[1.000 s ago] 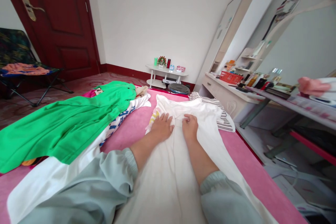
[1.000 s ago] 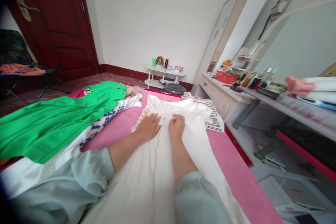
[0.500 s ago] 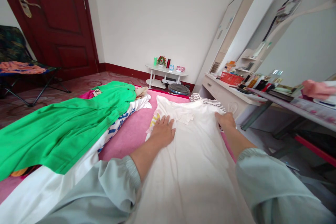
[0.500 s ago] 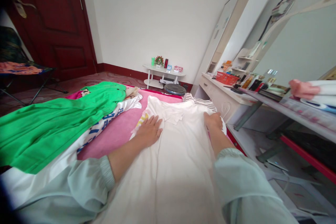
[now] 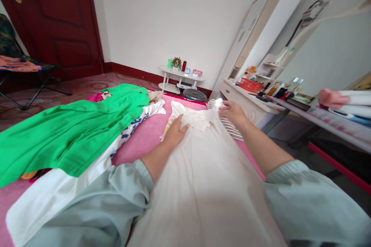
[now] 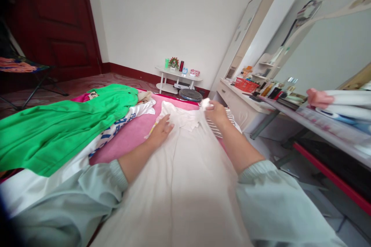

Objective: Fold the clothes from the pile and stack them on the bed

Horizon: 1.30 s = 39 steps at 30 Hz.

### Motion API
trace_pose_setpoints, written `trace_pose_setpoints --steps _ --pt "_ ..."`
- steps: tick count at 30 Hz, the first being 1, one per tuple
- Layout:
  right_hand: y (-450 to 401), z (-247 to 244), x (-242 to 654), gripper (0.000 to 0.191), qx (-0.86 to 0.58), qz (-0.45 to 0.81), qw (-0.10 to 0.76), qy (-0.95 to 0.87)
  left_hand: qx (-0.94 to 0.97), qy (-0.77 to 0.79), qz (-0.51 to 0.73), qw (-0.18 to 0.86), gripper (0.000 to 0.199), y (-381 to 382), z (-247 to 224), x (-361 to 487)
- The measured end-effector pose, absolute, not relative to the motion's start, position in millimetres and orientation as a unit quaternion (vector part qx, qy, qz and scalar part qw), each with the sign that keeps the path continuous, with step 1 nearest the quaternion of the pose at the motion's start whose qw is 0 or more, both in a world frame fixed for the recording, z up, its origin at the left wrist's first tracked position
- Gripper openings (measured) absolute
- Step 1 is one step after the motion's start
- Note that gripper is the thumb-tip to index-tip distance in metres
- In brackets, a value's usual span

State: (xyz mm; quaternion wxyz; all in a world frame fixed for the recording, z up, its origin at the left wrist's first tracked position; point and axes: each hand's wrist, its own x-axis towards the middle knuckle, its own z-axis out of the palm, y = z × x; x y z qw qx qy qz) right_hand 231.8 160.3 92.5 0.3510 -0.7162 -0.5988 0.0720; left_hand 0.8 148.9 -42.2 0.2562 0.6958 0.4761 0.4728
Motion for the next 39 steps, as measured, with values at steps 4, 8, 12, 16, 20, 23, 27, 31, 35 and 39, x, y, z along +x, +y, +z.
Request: trace_pose_setpoints --steps 4,8,12,16,20,23,27,31,35,39 --pt "92 94 210 0.060 -0.581 0.213 0.317 -0.719 0.616 0.491 0.516 0.335 0.060 153 -39 -4" --pt "5 75 247 0.038 -0.657 0.133 0.176 -0.721 0.617 0.510 0.502 0.329 0.064 154 -41 -5" --pt "-67 45 286 0.059 -0.729 0.082 0.068 -0.676 0.677 0.520 0.454 0.255 0.070 149 -43 0" --pt "-110 25 299 0.058 -0.764 0.054 0.013 -0.643 0.742 0.538 0.373 0.147 0.082 144 -33 12" --pt "-126 23 302 0.025 -0.775 0.065 -0.006 -0.629 0.745 0.587 0.299 0.106 0.091 152 -13 28" --pt "-127 27 305 0.014 -0.768 0.097 0.008 -0.632 0.752 0.591 0.268 0.117 0.058 166 -4 37" --pt "-127 32 299 0.018 -0.748 0.147 0.078 -0.642 0.764 0.575 0.266 0.121 0.019 182 7 39" --pt "-126 39 274 0.024 -0.704 0.230 0.175 -0.649 0.762 0.558 0.301 0.129 0.016 197 32 38" --pt "-119 51 233 0.026 -0.633 0.345 0.254 -0.645 0.756 0.539 0.340 0.147 0.021 214 66 35" --pt "-106 56 194 0.028 -0.588 0.416 0.284 -0.632 0.751 0.527 0.367 0.151 0.018 222 84 24"
